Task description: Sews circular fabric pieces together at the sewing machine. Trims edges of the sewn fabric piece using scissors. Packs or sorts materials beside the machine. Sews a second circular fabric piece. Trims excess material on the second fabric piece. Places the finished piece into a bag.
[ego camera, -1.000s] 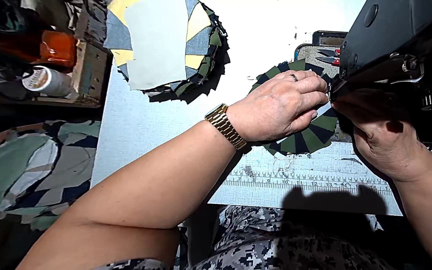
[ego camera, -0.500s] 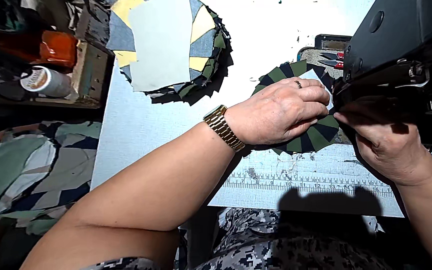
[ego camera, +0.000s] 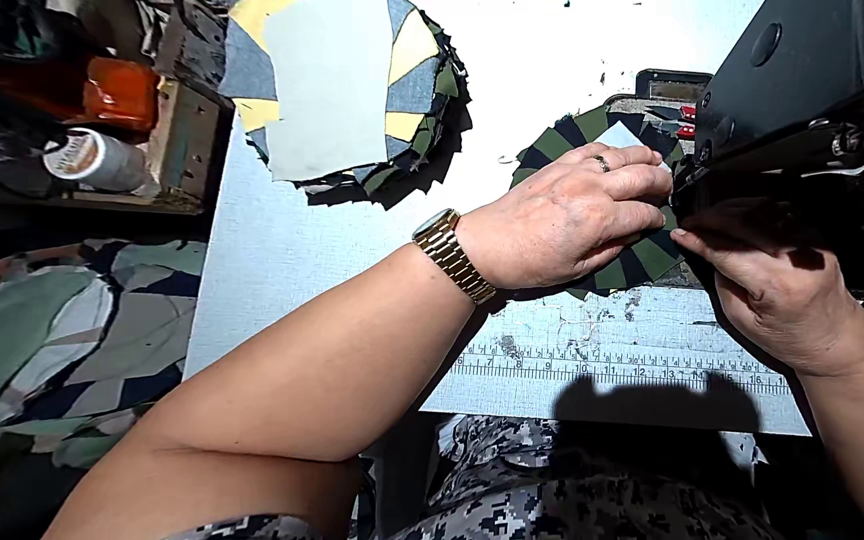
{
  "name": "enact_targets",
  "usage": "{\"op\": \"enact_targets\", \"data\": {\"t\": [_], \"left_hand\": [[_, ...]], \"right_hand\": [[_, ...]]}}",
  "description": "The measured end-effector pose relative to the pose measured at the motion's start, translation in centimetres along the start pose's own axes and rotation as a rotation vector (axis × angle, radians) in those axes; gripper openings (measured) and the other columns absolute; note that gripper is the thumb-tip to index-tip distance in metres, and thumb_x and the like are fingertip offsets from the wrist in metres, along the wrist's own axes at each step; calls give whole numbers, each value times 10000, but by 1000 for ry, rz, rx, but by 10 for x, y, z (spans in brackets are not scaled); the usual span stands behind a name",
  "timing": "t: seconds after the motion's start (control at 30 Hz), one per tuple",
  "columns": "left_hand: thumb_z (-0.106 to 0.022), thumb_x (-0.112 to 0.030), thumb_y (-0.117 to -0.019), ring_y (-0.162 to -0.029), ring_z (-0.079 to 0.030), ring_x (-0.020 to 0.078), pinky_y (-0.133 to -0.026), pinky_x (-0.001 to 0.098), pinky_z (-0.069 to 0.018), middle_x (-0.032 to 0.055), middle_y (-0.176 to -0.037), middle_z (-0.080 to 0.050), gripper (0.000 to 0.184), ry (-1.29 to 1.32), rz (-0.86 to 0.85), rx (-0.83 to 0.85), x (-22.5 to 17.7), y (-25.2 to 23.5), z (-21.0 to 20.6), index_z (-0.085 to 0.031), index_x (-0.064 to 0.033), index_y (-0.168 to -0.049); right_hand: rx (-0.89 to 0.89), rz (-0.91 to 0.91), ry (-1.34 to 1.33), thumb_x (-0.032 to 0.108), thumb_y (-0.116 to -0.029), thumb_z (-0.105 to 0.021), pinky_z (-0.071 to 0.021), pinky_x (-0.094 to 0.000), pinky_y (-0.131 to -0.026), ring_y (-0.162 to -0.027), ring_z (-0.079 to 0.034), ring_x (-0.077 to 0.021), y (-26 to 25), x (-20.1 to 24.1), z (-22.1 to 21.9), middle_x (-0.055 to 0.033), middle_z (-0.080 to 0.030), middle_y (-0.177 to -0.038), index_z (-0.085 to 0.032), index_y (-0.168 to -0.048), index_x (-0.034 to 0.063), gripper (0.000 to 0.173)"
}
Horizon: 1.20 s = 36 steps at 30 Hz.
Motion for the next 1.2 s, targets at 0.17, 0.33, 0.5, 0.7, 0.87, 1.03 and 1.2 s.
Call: {"op": "enact_targets", "data": {"t": [0.17, 0.33, 0.5, 0.7, 0.87, 1.03, 1.2], "left_hand": [[-444, -226, -1069, -1423, -490, 281, -1205, 455, -359, 71, -1393, -645, 352, 2, 3, 43, 2, 1, -1, -707, -121, -1278], [-427, -227, -1069, -1405, -505, 283, -1151, 479, -403, 67, -1388, -646, 359, -57, 59, 18, 3, -2, -3, -700, -119, -1276], [-428, -272, -1083, -1428, -481, 290, -1179, 471, -373, 84, -1419, -626, 375, -46, 50, 20, 4, 0, -2, -691, -119, -1302], [-411, -276, -1085, -1456, -454, 281, -1217, 528, -318, 49, -1449, -611, 390, -29, 31, 66, 2, 2, -2, -682, -164, -1341], [-402, -295, -1086, -1431, -477, 287, -1184, 502, -360, 54, -1425, -625, 396, -81, 83, 40, 0, -1, -4, -681, -149, -1327], [-381, -317, -1090, -1444, -457, 300, -1168, 517, -365, 64, -1457, -597, 418, -131, 134, 60, -1, -1, -7, -651, -152, -1364], [-376, -320, -1093, -1448, -449, 297, -1174, 515, -360, 65, -1462, -590, 421, -126, 140, 72, -2, -2, -7, -644, -150, -1371]], "right_hand": [[18, -19, 10, -16, -989, -557, -511, -407, -1003, -1121, -657, -323, -3, -1, 0, -201, -711, -1121, -751, -1117, -32, 232], [24, -47, 66, -29, -992, -519, -492, -432, -1036, -1169, -646, -335, -3, -2, 0, -203, -703, -1189, -730, -1174, -31, 278], [-4, -4, 15, -20, -992, -544, -504, -422, -1031, -1153, -656, -325, -1, 3, 0, -210, -708, -1161, -742, -1158, -26, 259], [58, -35, 24, -22, -994, -537, -511, -411, -1020, -1154, -650, -329, -1, 1, -4, -202, -703, -1169, -745, -1165, -14, 269], [43, -52, 52, -10, -1008, -532, -501, -421, -1033, -1163, -649, -327, -2, -1, -3, -204, -700, -1186, -735, -1173, -29, 262], [20, -47, 88, -17, -1005, -520, -484, -435, -1050, -1191, -644, -328, -1, 1, -1, -205, -698, -1218, -728, -1190, -28, 278], [55, -17, 2, -19, -985, -519, -500, -416, -1054, -1191, -645, -316, 1, 4, -4, -204, -697, -1218, -735, -1205, 0, 309]]}}
Point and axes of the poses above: each hand's wrist, its own y-axis away from the middle knuckle, its own z-axis out of the back of the hand, x = y × z, the point moved 5 cm from there along -y, towards the middle knuckle
